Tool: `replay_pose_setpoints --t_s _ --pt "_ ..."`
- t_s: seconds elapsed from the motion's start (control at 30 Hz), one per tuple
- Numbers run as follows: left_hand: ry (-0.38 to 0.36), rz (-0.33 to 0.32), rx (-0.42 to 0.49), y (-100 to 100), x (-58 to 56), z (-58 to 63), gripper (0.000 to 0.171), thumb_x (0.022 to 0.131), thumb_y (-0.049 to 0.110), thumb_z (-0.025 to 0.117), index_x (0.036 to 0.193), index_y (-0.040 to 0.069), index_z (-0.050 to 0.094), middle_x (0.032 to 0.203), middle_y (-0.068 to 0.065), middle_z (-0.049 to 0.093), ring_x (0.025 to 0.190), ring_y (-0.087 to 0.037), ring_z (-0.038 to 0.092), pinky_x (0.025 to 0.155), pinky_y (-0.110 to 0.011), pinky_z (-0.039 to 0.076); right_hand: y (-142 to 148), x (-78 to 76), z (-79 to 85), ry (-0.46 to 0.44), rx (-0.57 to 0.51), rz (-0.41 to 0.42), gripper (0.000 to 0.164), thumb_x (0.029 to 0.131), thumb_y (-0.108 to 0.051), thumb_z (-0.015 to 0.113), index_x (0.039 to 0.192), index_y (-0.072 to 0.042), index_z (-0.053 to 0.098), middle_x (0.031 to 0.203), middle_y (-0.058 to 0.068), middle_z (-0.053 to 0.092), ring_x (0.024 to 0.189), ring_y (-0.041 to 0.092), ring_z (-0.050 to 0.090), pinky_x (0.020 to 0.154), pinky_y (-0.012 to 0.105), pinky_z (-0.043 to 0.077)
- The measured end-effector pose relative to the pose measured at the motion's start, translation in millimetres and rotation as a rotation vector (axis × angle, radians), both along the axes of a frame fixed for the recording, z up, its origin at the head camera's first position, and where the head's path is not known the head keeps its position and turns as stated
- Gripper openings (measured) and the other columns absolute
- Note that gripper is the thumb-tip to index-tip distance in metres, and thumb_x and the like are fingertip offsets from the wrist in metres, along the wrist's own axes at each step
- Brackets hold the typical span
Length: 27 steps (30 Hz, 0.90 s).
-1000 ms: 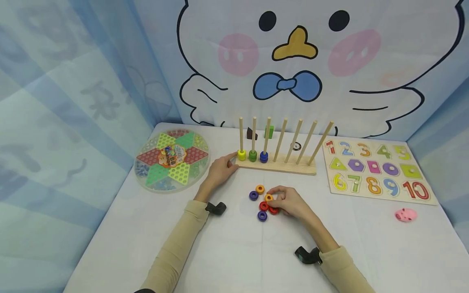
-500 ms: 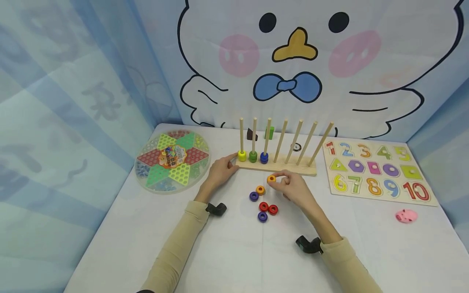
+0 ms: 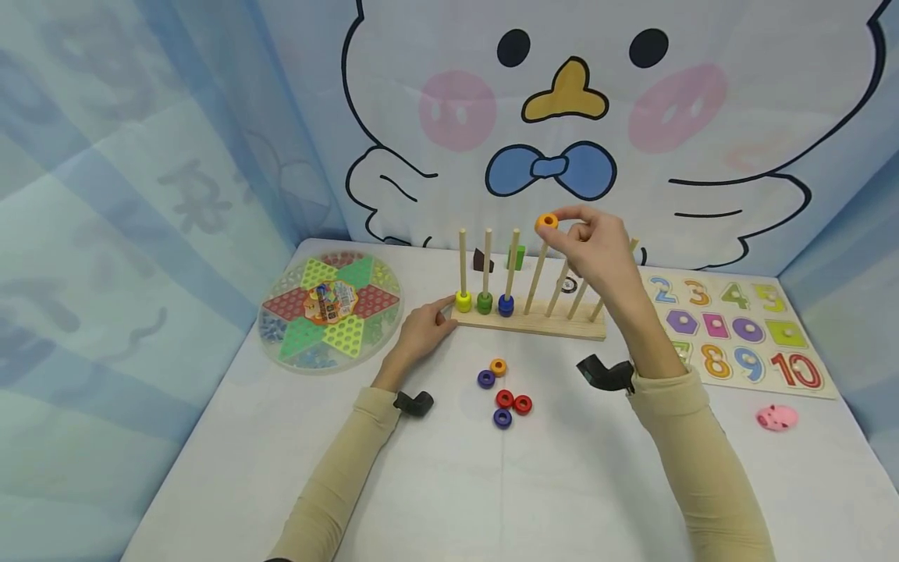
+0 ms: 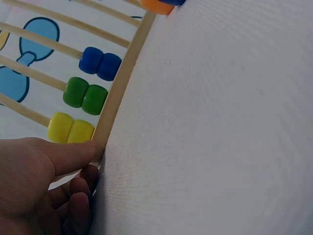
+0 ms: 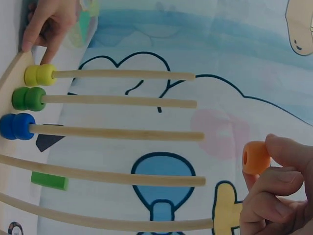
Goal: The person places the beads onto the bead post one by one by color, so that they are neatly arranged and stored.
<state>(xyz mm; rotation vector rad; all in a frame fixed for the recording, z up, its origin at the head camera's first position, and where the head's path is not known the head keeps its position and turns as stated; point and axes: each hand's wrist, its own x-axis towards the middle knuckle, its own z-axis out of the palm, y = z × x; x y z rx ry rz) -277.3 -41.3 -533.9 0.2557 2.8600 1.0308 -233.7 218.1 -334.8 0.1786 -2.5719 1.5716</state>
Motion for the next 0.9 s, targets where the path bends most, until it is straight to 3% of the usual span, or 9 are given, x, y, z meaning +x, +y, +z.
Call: replay_pose_setpoints --t_s 0.13,0.27,0.4,0.67,0.9 --pt "0.002 -0.001 -0.005 -0.5 -0.2 0.7 0.052 0.091 0.030 0.065 0.140 0.021 0.050 0.070 0.004 0.056 0.057 -0.011 0.048 0.053 -0.025 0.037 0.8 -6.5 5.1 0.035 -0.011 -0.036 0.049 0.086 -0.037 0.069 0.123 -0.007 0.057 0.058 0.001 0.041 0.050 0.019 0.038 0.046 0.026 0.032" --pt "-0.003 -0.002 -0.001 -0.4 -0.4 0.6 0.053 0.091 0.030 0.065 0.140 0.021 0.049 0.070 0.004 0.056 0.057 -0.010 0.048 0.052 -0.025 0.037 2.1 -11.8 -2.7 0.030 0.013 -0.066 0.049 0.086 -0.039 0.069 0.122 -0.007 0.058 0.058 0.002 0.042 0.049 0.017 0.039 0.043 0.027 0.031" --pt "-0.005 -0.001 -0.004 -0.8 0.0 0.1 0.053 0.091 0.030 0.064 0.141 0.021 0.049 0.069 0.004 0.056 0.056 -0.010 0.047 0.052 -0.025 0.037 2.4 -14.0 -12.4 0.019 0.101 -0.092 0.054 0.086 -0.043 0.067 0.125 -0.007 0.058 0.058 0.003 0.044 0.047 0.015 0.039 0.040 0.029 0.029" --pt "0.009 -0.006 -0.017 -0.4 0.0 -1.1 0.052 0.091 0.030 0.065 0.140 0.021 0.049 0.071 0.004 0.057 0.057 -0.010 0.048 0.053 -0.024 0.037 -0.1 -11.4 -18.4 0.086 0.257 -0.134 0.052 0.088 -0.047 0.063 0.121 -0.007 0.063 0.056 0.006 0.046 0.044 0.015 0.036 0.037 0.029 0.024" --pt "0.013 -0.003 -0.010 0.3 -0.4 -0.2 0.053 0.090 0.030 0.065 0.140 0.021 0.050 0.070 0.003 0.057 0.057 -0.011 0.048 0.052 -0.025 0.037 4.5 2.1 -26.8 0.130 0.121 -0.146 0.044 0.088 -0.041 0.065 0.118 -0.009 0.064 0.052 0.004 0.041 0.041 0.014 0.036 0.037 0.029 0.026"
